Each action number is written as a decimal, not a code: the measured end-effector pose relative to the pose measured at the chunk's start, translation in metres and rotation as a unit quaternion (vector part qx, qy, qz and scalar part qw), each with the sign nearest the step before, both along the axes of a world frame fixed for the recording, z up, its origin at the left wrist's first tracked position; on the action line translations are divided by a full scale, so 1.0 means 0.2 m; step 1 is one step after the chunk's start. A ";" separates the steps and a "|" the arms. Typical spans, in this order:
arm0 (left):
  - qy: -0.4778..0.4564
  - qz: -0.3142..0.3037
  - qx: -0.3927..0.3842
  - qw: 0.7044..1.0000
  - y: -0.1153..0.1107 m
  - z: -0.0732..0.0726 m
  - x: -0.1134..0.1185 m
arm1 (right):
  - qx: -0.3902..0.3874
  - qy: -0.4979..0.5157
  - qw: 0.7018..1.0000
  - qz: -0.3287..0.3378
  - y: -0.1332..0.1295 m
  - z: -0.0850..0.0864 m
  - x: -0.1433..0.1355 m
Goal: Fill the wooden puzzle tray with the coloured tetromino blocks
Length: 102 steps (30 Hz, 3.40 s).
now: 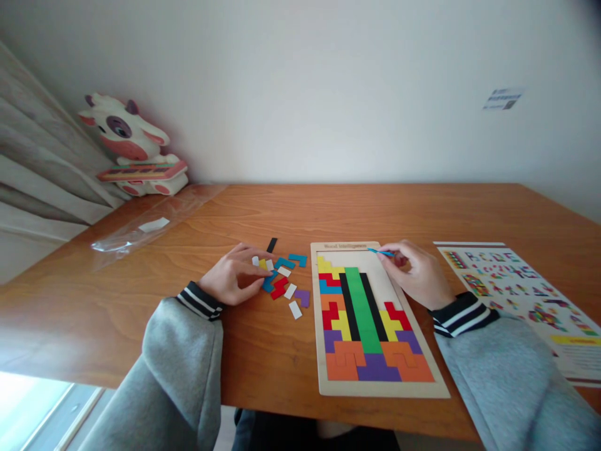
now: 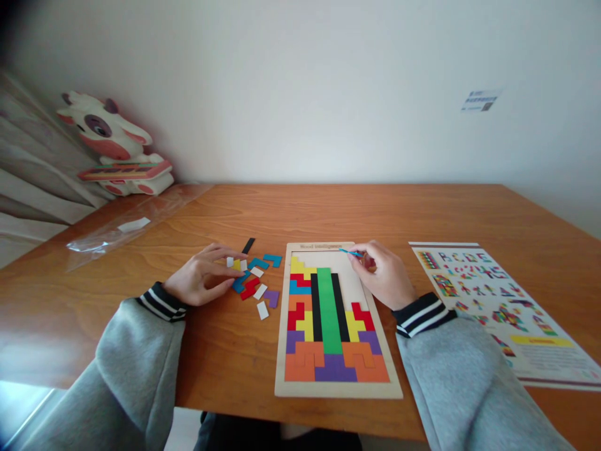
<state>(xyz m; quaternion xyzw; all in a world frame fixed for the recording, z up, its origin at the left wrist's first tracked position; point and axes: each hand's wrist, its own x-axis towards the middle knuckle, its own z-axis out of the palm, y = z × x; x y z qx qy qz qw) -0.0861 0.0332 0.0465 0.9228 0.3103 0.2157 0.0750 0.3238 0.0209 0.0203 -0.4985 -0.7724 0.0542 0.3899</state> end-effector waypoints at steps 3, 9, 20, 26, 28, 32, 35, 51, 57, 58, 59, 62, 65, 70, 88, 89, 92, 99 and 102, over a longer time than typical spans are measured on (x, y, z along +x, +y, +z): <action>-0.017 -0.012 -0.020 1.000 -0.02 0.00 0.04 | -0.002 0.001 1.000 0.001 0.00 0.00 0.00; -0.055 -0.062 -0.072 0.994 -0.04 -0.01 0.13 | 0.000 0.001 1.000 0.001 0.00 0.00 0.00; -0.050 -0.065 -0.077 0.994 -0.04 -0.02 0.12 | 0.002 -0.004 1.000 0.002 0.00 0.01 -0.01; -0.042 -0.048 -0.073 0.995 -0.03 -0.04 0.11 | -0.003 -0.004 1.000 0.001 0.00 0.00 0.00; -0.043 -0.040 -0.068 0.996 -0.02 -0.05 0.11 | -0.005 -0.004 1.000 0.001 0.00 -0.01 0.01; -0.048 -0.036 -0.047 0.997 0.00 -0.06 0.11 | -0.006 -0.005 1.000 0.004 0.00 -0.01 0.01; -0.056 -0.041 -0.032 0.997 0.00 -0.07 0.11 | -0.002 -0.009 1.000 0.003 0.01 -0.02 0.01; -0.070 -0.028 -0.020 0.997 -0.01 -0.07 0.13 | 0.002 -0.012 1.000 0.008 0.01 -0.02 0.01; -0.080 -0.019 -0.001 0.997 -0.02 -0.05 0.14 | -0.006 -0.006 1.000 0.012 0.01 -0.02 0.01; -0.083 -0.016 0.009 0.996 -0.02 -0.05 0.15 | -0.007 -0.006 1.000 0.012 0.01 -0.02 0.01; -0.086 -0.012 0.019 0.996 -0.02 -0.05 0.15 | -0.007 -0.006 1.000 0.011 0.01 -0.02 0.01; -0.101 0.005 0.048 0.994 -0.02 -0.05 0.15 | -0.002 -0.011 1.000 0.010 0.01 -0.02 0.01; -0.109 0.016 0.057 0.992 -0.02 -0.06 0.14 | 0.006 -0.014 1.000 0.012 0.01 -0.01 0.00; -0.130 0.052 0.033 0.990 -0.02 -0.06 0.15 | 0.004 -0.011 1.000 0.015 0.01 -0.02 0.01; -0.334 0.159 -0.197 0.908 0.05 -0.09 0.46 | -0.003 0.013 1.000 0.013 -0.01 0.02 -0.03; -0.324 0.160 -0.200 0.911 0.07 -0.08 0.49 | -0.005 0.013 1.000 0.013 -0.01 0.02 -0.02; -0.294 0.164 -0.204 0.919 0.12 -0.08 0.57 | -0.010 0.010 1.000 0.009 0.00 0.01 -0.02; -0.220 0.171 -0.196 0.940 0.18 -0.09 0.66 | -0.019 0.017 0.999 0.020 -0.01 0.01 -0.02; -0.175 0.165 -0.161 0.957 0.19 -0.10 0.67 | -0.019 0.007 1.000 0.020 -0.01 0.01 -0.02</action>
